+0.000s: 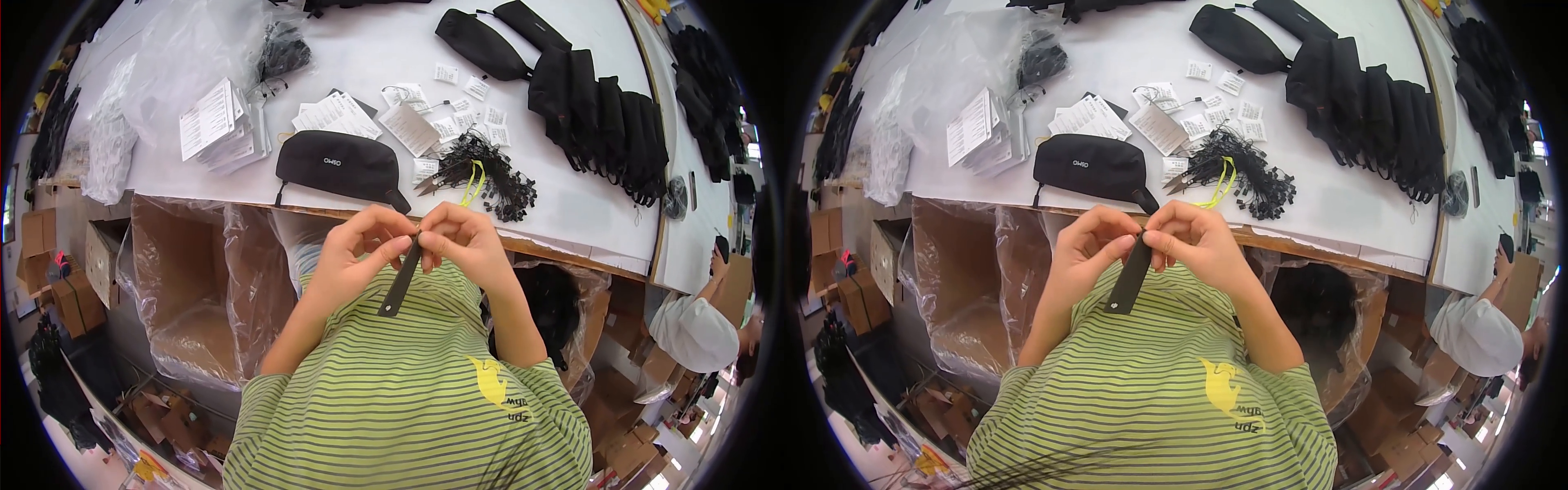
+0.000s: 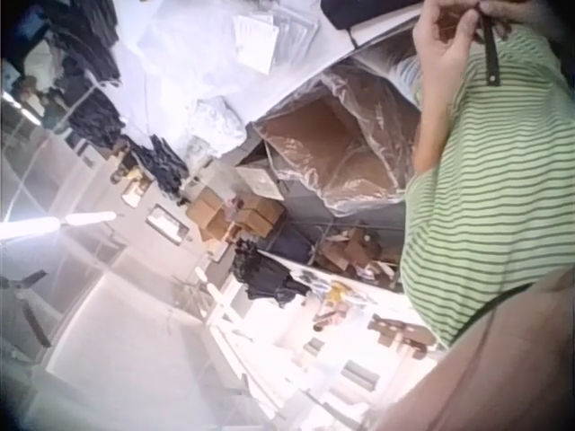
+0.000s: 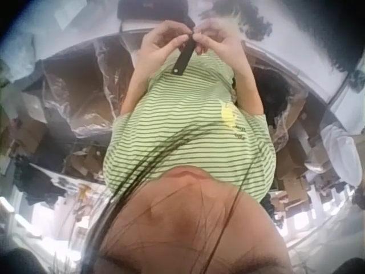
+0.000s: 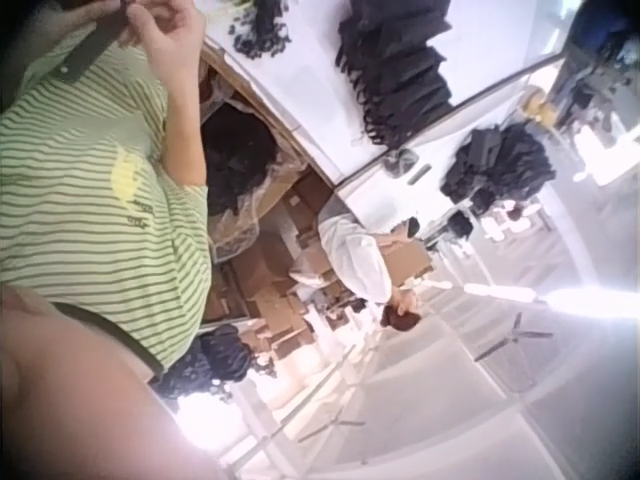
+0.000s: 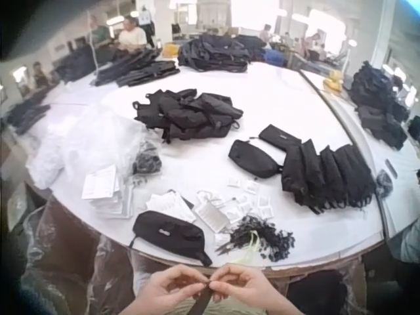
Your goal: The person is attaching tags and inserting silica gel packets into small black zipper pouches.
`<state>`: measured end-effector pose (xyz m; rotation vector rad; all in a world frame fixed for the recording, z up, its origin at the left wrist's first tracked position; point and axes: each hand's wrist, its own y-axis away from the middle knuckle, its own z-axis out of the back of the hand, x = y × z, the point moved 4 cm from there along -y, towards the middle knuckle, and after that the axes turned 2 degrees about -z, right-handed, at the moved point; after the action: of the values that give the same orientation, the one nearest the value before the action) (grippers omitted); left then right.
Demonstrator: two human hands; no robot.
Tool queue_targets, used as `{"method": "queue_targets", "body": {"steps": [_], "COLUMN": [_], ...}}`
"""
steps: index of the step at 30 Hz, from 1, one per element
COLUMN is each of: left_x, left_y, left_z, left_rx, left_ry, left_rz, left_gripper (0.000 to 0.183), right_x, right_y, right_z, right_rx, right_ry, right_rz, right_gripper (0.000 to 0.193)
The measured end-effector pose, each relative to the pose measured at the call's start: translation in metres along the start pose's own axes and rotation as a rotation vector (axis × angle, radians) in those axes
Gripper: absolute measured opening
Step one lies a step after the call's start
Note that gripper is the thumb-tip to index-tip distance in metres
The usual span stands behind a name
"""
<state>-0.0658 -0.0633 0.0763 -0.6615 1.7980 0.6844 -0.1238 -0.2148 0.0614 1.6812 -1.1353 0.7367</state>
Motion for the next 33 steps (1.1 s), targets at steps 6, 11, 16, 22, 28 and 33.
{"method": "queue_targets", "body": {"steps": [6, 11, 16, 22, 28, 33], "left_x": [0.019, 0.026, 0.048, 0.030, 0.021, 0.023], "left_y": [0.001, -0.024, -0.033, -0.020, 0.005, 0.010], "left_z": [-0.002, 0.016, 0.025, 0.021, 0.031, 0.032], "left_rx": [-0.063, -0.119, -0.095, -0.332, -0.469, -0.497], "left_ry": [-0.061, -0.424, -1.178, -1.102, -0.922, -0.711], "left_rz": [0.005, -0.149, -0.384, -0.513, -0.257, -0.175], "left_gripper": [0.009, 0.017, 0.031, 0.021, 0.015, 0.013], "right_x": [-0.019, -0.012, -0.007, -0.004, -0.002, 0.002], "right_y": [0.002, 0.002, 0.009, 0.003, -0.016, -0.019], "right_z": [0.000, 0.006, 0.027, 0.018, -0.014, -0.027], "right_rx": [0.054, -0.021, -0.193, -0.380, -0.366, -0.343], "right_ry": [-0.084, 0.007, 0.131, 0.486, 0.637, 0.745], "right_rz": [-0.008, -0.004, 0.011, 0.126, 0.195, 0.316], "right_gripper": [0.014, 0.014, 0.011, 0.012, 0.009, 0.011]}}
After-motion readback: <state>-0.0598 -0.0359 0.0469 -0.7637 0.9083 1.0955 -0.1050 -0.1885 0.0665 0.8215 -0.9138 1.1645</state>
